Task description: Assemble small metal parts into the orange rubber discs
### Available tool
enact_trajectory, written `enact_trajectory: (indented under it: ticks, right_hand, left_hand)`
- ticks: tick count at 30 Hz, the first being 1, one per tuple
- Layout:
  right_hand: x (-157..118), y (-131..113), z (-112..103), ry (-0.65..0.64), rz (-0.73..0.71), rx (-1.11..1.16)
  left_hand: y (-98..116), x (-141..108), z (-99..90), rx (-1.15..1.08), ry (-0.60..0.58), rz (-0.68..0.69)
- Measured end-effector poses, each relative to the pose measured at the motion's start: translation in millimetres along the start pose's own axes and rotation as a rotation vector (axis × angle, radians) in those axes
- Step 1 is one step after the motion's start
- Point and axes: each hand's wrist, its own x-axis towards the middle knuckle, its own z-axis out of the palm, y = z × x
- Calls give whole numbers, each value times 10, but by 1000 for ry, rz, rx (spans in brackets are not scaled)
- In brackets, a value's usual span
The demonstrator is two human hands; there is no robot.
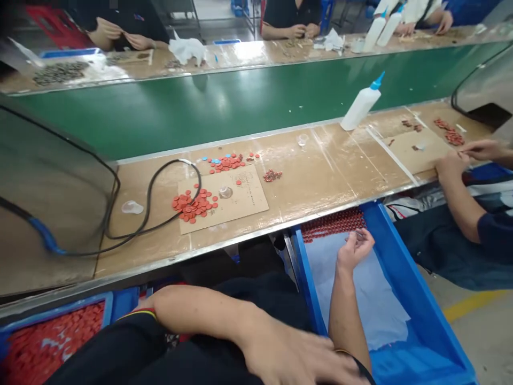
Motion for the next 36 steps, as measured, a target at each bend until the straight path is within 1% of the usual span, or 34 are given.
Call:
enact_trajectory:
  ticks: [1, 3, 4, 5, 6, 7, 9, 11, 13, 14, 15, 17, 19, 20, 22, 24, 27, 29, 32, 34, 36]
  right_hand:
    - [27, -73, 58, 0, -33, 9]
    - [78, -220, 211, -2, -119, 34]
    - [100, -298, 309, -9, -169, 45]
    - [118, -378, 422, -22, -222, 53]
    - [133, -460, 550, -48, -274, 54]
    - [145, -543, 693, -96, -328, 46]
    - [166, -700, 1022, -271, -429, -4]
    - [189, -818, 1396, -524, -504, -82]
    - [210, -868, 1778, -741, -560, -161]
    - [217, -864, 1954, -803, -591, -192]
    - [222, -841, 2108, -838, -623, -218]
    - [226, -751, 2329, -858, -691, -260]
    - [230, -637, 2427, -862, -761, -297]
    - [230, -585, 2437, -864, -797, -316]
    - [224, -511, 2412, -863, -856, -369]
    - [202, -492, 2365, -853, -884, -432]
    - [155, -534, 2319, -845, -891, -479]
    - [134, -571, 2309, -853, -888, -468]
    - [131, -595, 2305, -853, -867, -438]
    - [139, -592, 2302, -844, -865, -415]
    - [145, -586, 2296, -838, -883, -388]
  left_hand:
    - [-89, -212, 1, -31, 41, -71]
    - [-220, -684, 49, -81, 105, -365]
    - [-255, -918, 94, -93, 139, -485]
    - [-269, -1137, 148, -86, 199, -558]
    - [-261, -1334, 203, -73, 309, -588]
    - [-231, -1510, 254, -62, 450, -587]
    - [-114, -1804, 325, -12, 822, -531]
    - [50, -2058, 346, 148, 1232, -510]
    - [211, -2311, 327, 374, 1584, -510]
    - [274, -2445, 308, 449, 1701, -538]
    - [323, -2585, 284, 509, 1790, -578]
    - [370, -2867, 223, 596, 1911, -695]
    - [362, -3122, 137, 665, 1963, -818]
    - [343, -3226, 81, 681, 1956, -871]
    - [288, -3365, -62, 684, 1897, -943]
    - [223, -3398, -233, 673, 1786, -1018]
    - [125, -3270, -471, 630, 1562, -1232]
    - [56, -3122, -569, 563, 1482, -1340]
    - [-57, -2924, -621, 488, 1461, -1405]
    - [-125, -2851, -626, 484, 1469, -1411]
    - [-169, -2837, -632, 511, 1480, -1381]
